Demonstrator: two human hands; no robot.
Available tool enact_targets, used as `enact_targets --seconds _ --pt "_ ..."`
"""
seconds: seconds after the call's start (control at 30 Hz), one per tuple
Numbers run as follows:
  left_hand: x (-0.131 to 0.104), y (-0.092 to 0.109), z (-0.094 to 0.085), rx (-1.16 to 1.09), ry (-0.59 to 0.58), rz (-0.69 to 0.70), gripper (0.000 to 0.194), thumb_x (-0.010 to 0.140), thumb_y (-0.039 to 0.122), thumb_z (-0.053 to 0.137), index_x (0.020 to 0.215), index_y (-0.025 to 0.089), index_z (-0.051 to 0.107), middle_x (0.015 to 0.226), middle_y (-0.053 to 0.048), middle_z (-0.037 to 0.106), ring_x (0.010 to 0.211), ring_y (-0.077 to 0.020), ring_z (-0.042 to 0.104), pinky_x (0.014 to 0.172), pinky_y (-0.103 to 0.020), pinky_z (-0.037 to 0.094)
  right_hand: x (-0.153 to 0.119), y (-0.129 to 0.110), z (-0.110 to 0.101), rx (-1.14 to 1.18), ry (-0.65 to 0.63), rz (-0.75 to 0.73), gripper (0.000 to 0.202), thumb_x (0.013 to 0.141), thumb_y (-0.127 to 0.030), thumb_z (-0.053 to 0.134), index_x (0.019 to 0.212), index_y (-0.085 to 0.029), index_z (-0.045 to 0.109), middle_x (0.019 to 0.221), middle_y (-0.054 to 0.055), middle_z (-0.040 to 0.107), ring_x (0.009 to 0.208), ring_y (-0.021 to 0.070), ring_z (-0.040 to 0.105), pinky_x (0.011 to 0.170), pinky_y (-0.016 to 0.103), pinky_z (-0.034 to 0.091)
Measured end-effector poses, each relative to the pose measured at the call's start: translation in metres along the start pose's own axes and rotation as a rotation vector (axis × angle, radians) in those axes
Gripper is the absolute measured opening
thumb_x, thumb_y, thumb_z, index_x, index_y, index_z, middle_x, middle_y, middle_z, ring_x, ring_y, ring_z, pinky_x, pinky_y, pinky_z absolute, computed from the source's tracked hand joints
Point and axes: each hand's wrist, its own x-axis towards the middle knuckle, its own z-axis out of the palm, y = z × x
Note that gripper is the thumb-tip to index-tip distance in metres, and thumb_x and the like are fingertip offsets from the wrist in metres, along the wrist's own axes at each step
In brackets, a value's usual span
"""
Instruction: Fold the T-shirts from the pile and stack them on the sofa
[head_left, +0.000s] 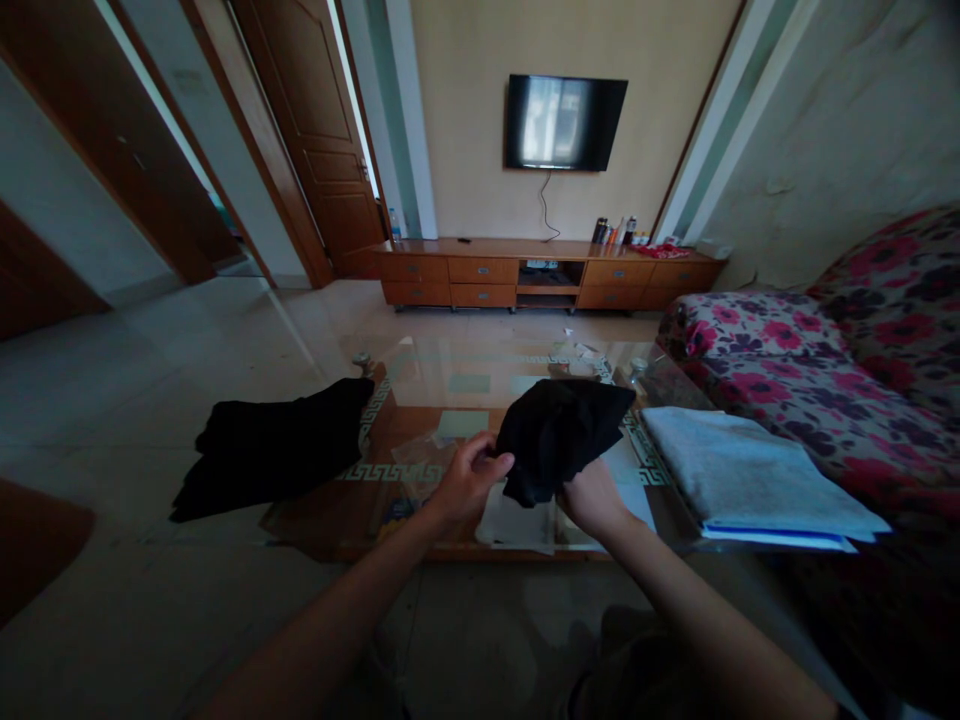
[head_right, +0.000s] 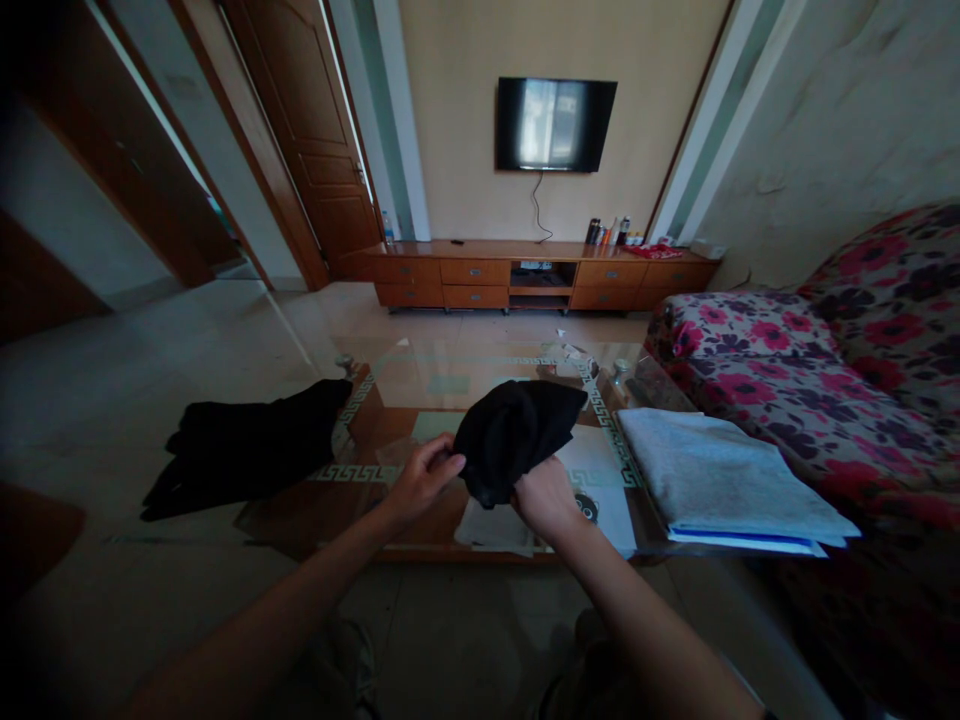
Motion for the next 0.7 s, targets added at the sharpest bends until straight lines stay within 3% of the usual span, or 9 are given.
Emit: enact_targets --seconds 0.03,0.1,0.17,0.23,0.3,0.47,0.57,0.7 --pt "0.001 -0.008 0.001 -0.002 0.017 -0.021 0.037 0.084 0.05 0.071 0.101 0.022 0.053 0.099 -0.003 0.06 0.089 -0.0174 0.061 0.081 -0.032 0.051 0.002 0.001 -0.004 -0.054 0.007 -0.003 0.019 0.076 -0.011 0.057 0.085 -0.018 0.072 0.094 0.016 0.069 0.097 0.0322 0.064 0.086 0.039 0.048" --pt "0.003 -0.027 0.002 0.021 0.105 -0.081 0.064 0.074 0.041 0.082 0.122 0.025 0.043 0.119 -0.007 0.056 0.091 -0.0164 0.063 0.082 -0.034 0.054 0.005 0.002 -0.01 -0.109 0.02 0.054 0.028 0.076 -0.007 0.053 0.094 -0.018 0.072 0.105 0.016 0.066 0.093 0.0293 0.064 0.084 0.038 0.049" --pt "0.003 -0.044 0.002 0.068 0.184 -0.137 0.087 0.069 0.034 0.086 0.136 0.027 0.03 0.13 -0.012 0.049 0.091 -0.0155 0.063 0.084 -0.037 0.055 0.005 0.004 -0.01 -0.049 0.072 0.133 0.052 0.073 -0.002 0.05 0.118 -0.02 0.067 0.122 0.014 0.06 0.091 0.0248 0.065 0.083 0.035 0.05" --pt "0.003 -0.053 0.0 0.127 0.212 -0.153 0.098 0.068 0.03 0.086 0.143 0.029 0.024 0.135 -0.014 0.044 0.094 -0.0165 0.062 0.086 -0.039 0.056 0.005 0.006 -0.008 0.077 0.133 0.182 0.066 0.074 -0.001 0.046 0.136 -0.022 0.054 0.131 0.013 0.053 0.094 0.0226 0.065 0.084 0.033 0.052" --pt "0.002 -0.055 -0.003 0.203 0.195 -0.117 0.094 0.069 0.025 0.084 0.145 0.03 0.029 0.138 -0.013 0.041 0.098 -0.0181 0.061 0.088 -0.041 0.056 0.005 0.009 -0.004 0.191 0.193 0.209 0.059 0.079 -0.003 0.043 0.135 -0.021 0.051 0.128 0.012 0.053 0.1 0.0231 0.064 0.089 0.034 0.052" --pt "0.003 -0.052 -0.013 0.405 0.115 0.012 0.06 0.076 0.011 0.069 0.131 0.029 0.056 0.126 -0.007 0.046 0.1 -0.0198 0.059 0.091 -0.04 0.054 0.008 0.018 0.002 0.377 0.276 0.292 0.03 0.088 -0.014 0.045 0.112 -0.02 0.062 0.11 0.01 0.061 0.101 0.0237 0.062 0.096 0.037 0.048" --pt "0.005 -0.05 -0.016 0.507 0.102 0.077 0.053 0.078 0.009 0.066 0.127 0.028 0.059 0.116 -0.005 0.05 0.106 -0.022 0.058 0.096 -0.041 0.052 0.01 0.023 0.004 0.576 0.238 0.318 0.024 0.091 -0.023 0.049 0.106 -0.02 0.066 0.101 0.006 0.067 0.094 0.0219 0.064 0.089 0.035 0.048" --pt "0.004 -0.04 -0.013 0.654 0.155 0.2 0.061 0.08 0.011 0.068 0.136 0.029 0.051 0.124 -0.007 0.047 0.119 -0.0253 0.054 0.106 -0.046 0.047 0.014 0.025 0.011 1.083 0.19 0.378 0.026 0.091 -0.042 0.058 0.101 -0.02 0.067 0.093 0.002 0.07 0.083 0.0188 0.063 0.076 0.029 0.048"
